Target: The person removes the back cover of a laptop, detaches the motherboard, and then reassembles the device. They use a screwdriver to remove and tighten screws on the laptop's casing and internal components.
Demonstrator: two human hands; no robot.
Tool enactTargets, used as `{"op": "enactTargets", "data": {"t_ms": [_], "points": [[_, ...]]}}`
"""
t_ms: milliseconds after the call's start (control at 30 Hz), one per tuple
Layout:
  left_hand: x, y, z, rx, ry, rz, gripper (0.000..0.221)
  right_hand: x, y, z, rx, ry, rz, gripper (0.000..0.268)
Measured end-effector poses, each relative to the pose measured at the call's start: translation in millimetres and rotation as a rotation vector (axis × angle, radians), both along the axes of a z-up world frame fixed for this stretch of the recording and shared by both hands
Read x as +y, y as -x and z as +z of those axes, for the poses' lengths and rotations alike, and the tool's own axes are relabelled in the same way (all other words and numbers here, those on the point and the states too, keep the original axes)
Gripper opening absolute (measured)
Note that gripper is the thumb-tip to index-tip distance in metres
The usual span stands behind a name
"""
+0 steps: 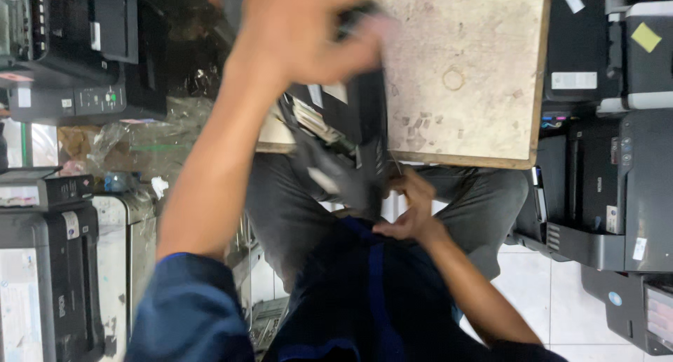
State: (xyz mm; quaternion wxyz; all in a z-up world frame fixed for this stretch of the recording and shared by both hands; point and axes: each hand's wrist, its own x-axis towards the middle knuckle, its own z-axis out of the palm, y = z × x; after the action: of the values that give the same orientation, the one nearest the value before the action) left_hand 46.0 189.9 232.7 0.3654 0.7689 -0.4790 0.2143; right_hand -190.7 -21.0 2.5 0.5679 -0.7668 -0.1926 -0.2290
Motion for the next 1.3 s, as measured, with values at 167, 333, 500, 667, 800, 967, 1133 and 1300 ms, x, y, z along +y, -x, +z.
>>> {"op": "enactTargets", "data": {"t_ms": [167, 333, 500, 667, 800, 967, 1133, 1300], "points": [[-94, 10, 1, -0.231, -0.562, -0.187, 0.046, 39, 6, -30, 0.222, -0.560, 0.101, 0.107], [-140, 39, -60, -0.172, -0.760, -0.468, 0.050, 21, 8, -97, 0.210, -0.669, -0.198, 0.042], [-201, 43, -150, -0.249, -0.558, -0.628, 0.053, 15, -2, -74, 0.504, -0.732, -0.504, 0.011], [-240, 61, -209, -0.342, -0.352, -0.676, 0.060, 28, -10, -60, 0.471, -0.997, -0.809, 0.015], [-201, 106, -196, -0.199, -0.076, -0.520, 0.039, 15, -12, -65, 0.541, -1.156, -0.890, 0.028], [-69, 149, -181, 0.045, 0.031, -0.227, 0.050, 12, 4, -75, 0.325, -1.116, -0.607, 0.026], [-7, 156, -237, -0.020, -0.342, 0.231, 0.083, 13, -23, -49, 0.565, -1.143, -0.870, 0.039], [-2, 133, -251, -0.165, -0.167, 0.282, 0.046, -14, -9, -128, 0.592, -0.970, -0.752, 0.038]]}}
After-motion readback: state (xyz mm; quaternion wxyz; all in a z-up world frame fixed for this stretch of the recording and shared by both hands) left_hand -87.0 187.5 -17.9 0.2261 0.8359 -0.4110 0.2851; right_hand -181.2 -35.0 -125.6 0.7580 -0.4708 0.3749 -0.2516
